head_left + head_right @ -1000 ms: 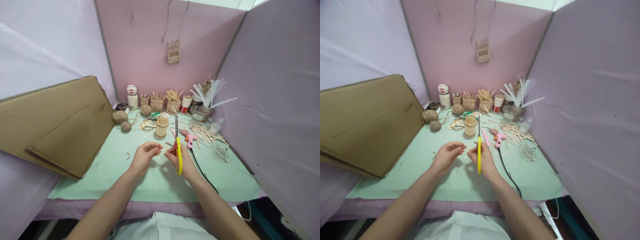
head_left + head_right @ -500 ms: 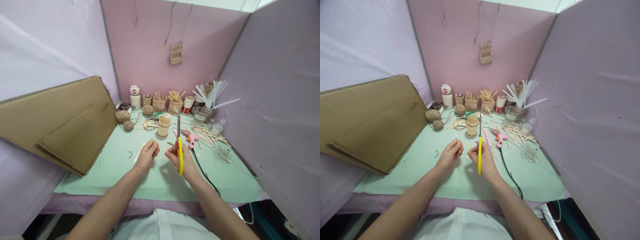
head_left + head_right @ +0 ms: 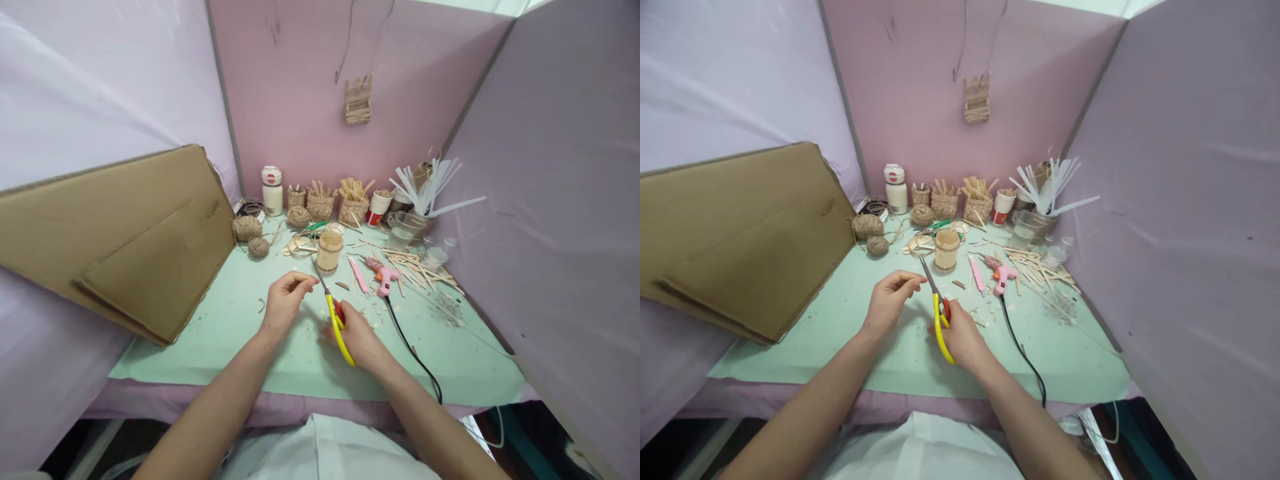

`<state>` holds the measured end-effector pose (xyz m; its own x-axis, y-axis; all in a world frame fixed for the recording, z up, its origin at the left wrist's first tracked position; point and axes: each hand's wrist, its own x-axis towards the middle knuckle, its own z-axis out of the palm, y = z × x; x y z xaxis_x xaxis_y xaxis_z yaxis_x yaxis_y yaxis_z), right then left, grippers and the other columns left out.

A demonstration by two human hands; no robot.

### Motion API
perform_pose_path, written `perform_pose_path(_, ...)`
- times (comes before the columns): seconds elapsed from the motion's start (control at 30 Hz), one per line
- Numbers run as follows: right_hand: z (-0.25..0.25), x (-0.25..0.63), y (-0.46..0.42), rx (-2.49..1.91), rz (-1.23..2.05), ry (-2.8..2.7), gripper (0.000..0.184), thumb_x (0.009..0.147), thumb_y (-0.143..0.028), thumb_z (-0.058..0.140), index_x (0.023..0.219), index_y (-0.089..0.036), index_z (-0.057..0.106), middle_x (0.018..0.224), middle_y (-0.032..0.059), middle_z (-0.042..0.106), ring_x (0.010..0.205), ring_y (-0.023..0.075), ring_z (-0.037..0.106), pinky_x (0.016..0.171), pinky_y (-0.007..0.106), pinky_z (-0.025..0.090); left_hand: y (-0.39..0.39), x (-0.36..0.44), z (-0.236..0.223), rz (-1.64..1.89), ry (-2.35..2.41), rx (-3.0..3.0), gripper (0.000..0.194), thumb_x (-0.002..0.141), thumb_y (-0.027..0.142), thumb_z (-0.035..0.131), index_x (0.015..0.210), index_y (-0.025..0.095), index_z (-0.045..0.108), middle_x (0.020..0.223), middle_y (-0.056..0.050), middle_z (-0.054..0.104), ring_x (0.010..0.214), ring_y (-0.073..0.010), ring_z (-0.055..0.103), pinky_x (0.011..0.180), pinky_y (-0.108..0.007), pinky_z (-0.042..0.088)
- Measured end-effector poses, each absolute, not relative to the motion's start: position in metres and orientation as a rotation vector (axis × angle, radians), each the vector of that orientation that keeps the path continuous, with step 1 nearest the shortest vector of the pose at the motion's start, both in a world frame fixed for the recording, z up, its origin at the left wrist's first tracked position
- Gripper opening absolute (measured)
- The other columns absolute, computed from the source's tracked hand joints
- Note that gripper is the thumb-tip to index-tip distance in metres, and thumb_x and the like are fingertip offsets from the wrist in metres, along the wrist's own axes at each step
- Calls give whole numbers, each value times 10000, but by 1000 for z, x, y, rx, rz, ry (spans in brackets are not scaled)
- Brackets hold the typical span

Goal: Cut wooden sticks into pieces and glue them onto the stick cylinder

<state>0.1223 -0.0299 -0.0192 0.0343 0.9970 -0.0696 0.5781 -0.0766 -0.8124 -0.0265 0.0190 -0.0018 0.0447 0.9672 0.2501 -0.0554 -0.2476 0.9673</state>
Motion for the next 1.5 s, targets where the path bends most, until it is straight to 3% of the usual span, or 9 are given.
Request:
perform_pose_path(0.2, -10, 128, -33, -1541, 960, -1466, 241, 673, -324, 628, 750, -219, 426, 745, 0, 610, 617, 154, 506, 564, 268, 365, 11, -23, 3, 1548, 1062, 1596, 123, 681, 265, 687, 636, 189, 601, 740, -19, 622, 735, -149, 548, 680, -261, 400)
perform_pose_path(0.3, -1, 131, -33, -1293, 857, -1382, 242, 733, -326, 600, 789, -232, 385, 868, 27, 652, 578, 127, 484, 560, 267, 374, 7, -21, 2, 1524, 1027, 1802, 122, 699, 269, 684, 640, 206, 598, 722, -22, 607, 736, -158, 535, 706, -282, 399)
perform_pose_path(0.43, 9, 139, -32, -1218, 775, -1397, 287, 755, -335, 613, 762, -240, 343, 845, 19, 661, 514, 108, 408, 517, 256, 342, 8, -19, -3, 1345, 944, 1994, 119, 724, 305, 665, 662, 218, 611, 726, -38, 615, 767, -184, 543, 769, -324, 409)
perform_pose_path(0.77, 11, 151, -31, -1264, 768, -1630, 189, 775, -337, 589, 840, -223, 453, 836, 21, 637, 606, 124, 481, 558, 257, 370, 10, -18, -6, 1188, 943, 2193, 119, 752, 311, 639, 685, 219, 606, 769, -34, 630, 786, -180, 553, 787, -320, 372)
perform_pose_path(0.9, 16, 149, -32, -1274, 856, -1630, 202, 747, -306, 586, 807, -227, 410, 817, 6, 631, 624, 133, 516, 568, 270, 405, 10, -19, -7, 1132, 965, 2261, 127, 784, 314, 602, 705, 216, 596, 794, -41, 641, 804, -181, 557, 793, -326, 370)
perform_pose_path(1.17, 9, 145, -31, -1346, 872, -1602, 123, 772, -276, 507, 813, -228, 402, 810, 1, 572, 579, 118, 483, 519, 251, 375, 10, -18, -8, 1208, 926, 2256, 137, 769, 326, 623, 696, 216, 587, 767, -28, 628, 782, -171, 559, 783, -308, 380)
perform_pose_path(1.33, 4, 149, -29, -1281, 836, -1565, 183, 785, -340, 548, 847, -226, 420, 907, 35, 633, 654, 135, 515, 567, 255, 379, 10, -19, -6, 1260, 885, 2190, 118, 750, 313, 647, 697, 217, 601, 760, -26, 625, 773, -169, 557, 770, -302, 391)
perform_pose_path(1.5, 7, 151, -31, -1220, 874, -1612, 175, 796, -302, 558, 854, -230, 410, 983, 50, 658, 685, 134, 526, 582, 252, 383, 9, -18, -5, 1277, 899, 2136, 120, 754, 317, 639, 695, 218, 606, 754, -29, 623, 772, -172, 560, 763, -302, 404)
